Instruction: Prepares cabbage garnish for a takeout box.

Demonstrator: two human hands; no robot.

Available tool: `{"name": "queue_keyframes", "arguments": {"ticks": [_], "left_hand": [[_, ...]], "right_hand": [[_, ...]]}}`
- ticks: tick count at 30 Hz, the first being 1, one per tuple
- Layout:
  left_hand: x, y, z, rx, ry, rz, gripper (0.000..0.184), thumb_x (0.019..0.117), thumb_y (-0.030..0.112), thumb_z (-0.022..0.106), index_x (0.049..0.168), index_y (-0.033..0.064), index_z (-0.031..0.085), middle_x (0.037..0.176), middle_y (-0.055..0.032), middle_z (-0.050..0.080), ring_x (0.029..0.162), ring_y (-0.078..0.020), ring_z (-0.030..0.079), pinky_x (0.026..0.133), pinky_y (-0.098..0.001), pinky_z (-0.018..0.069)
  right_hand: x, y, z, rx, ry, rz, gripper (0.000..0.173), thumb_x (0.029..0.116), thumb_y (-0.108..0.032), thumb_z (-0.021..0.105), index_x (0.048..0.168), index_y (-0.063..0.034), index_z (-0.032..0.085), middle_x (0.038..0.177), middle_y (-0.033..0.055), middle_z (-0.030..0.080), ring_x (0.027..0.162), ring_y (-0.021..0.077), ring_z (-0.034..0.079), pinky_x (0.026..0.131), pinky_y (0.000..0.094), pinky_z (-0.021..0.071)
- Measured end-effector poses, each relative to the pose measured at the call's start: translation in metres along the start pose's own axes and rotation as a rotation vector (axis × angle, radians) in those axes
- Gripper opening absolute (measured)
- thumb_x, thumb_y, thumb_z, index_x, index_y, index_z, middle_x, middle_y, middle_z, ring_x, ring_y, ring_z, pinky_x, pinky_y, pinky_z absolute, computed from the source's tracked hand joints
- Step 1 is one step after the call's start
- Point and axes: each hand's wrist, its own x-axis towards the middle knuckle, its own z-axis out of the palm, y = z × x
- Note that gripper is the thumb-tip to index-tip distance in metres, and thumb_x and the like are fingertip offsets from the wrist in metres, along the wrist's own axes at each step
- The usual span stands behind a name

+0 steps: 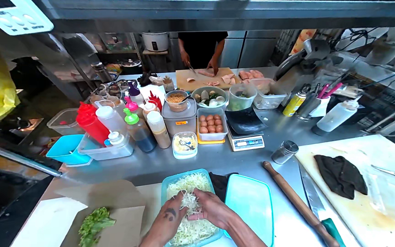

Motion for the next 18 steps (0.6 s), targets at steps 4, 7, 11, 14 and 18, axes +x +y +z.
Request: {"name": "queue_keyframes", "arguments": {"ticks": [4, 7, 11, 14, 18], "left_hand": [[-0.007, 0.024, 0.016, 0.144, 0.057, -0.124, 0.067, 0.1051, 0.014, 0.055, 0.163, 0.0076, 0.022, 0.138, -0.0273, 0.057, 0.123, -0.0432, 0.061, 0.106, -0.0530, 0.0484], [-0.014, 0.015, 0.007, -0.047, -0.001, -0.069, 0.092, 0.1012, 0.027, 0.062, 0.164, 0.0052, -0.001, 0.144, -0.0285, 0.053, 0.130, -0.0404, 0.057, 0.113, -0.0520, 0.0428], [-0.016, -0.019, 0.013, -0.606, 0.055, 0.036, 0.075, 0.1019, 0.037, 0.057, 0.162, 0.0077, 0.024, 0.151, -0.0205, 0.049, 0.130, -0.0280, 0.058, 0.105, -0.0452, 0.0524], [-0.018, -0.015, 0.023, -0.859, 0.117, 0.012, 0.059, 0.1087, 0.035, 0.045, 0.159, 0.0065, 0.034, 0.158, -0.0136, 0.044, 0.134, -0.0227, 0.056, 0.104, -0.0440, 0.0537], [-0.023, -0.007, 0.040, -0.659, 0.280, 0.122, 0.070, 0.1046, 0.038, 0.052, 0.160, 0.0021, 0.029, 0.160, -0.0174, 0.041, 0.145, -0.0194, 0.044, 0.120, -0.0370, 0.0379]], "right_hand": [[0.004, 0.008, 0.003, -0.150, -0.002, -0.106, 0.031, 0.1074, -0.018, 0.053, 0.130, 0.0032, 0.057, 0.120, 0.0141, 0.065, 0.105, 0.0212, 0.069, 0.088, 0.0400, 0.0615], [0.004, 0.009, -0.002, -0.270, 0.046, -0.139, 0.027, 0.1017, -0.009, 0.060, 0.126, 0.0033, 0.060, 0.112, 0.0123, 0.066, 0.097, 0.0170, 0.069, 0.086, 0.0358, 0.0604], [0.000, 0.008, -0.001, -0.326, 0.142, -0.206, 0.034, 0.0992, -0.008, 0.061, 0.131, 0.0036, 0.060, 0.118, 0.0156, 0.066, 0.100, 0.0184, 0.069, 0.089, 0.0360, 0.0594], [-0.004, 0.016, 0.010, -0.455, 0.203, -0.314, 0.037, 0.1021, -0.012, 0.055, 0.136, 0.0016, 0.060, 0.124, 0.0176, 0.067, 0.109, 0.0205, 0.068, 0.097, 0.0387, 0.0560], [-0.012, 0.042, 0.036, -0.191, 0.272, -0.463, 0.043, 0.1054, -0.015, 0.034, 0.134, 0.0030, 0.059, 0.129, 0.0153, 0.064, 0.118, 0.0137, 0.060, 0.102, 0.0342, 0.0501]]}}
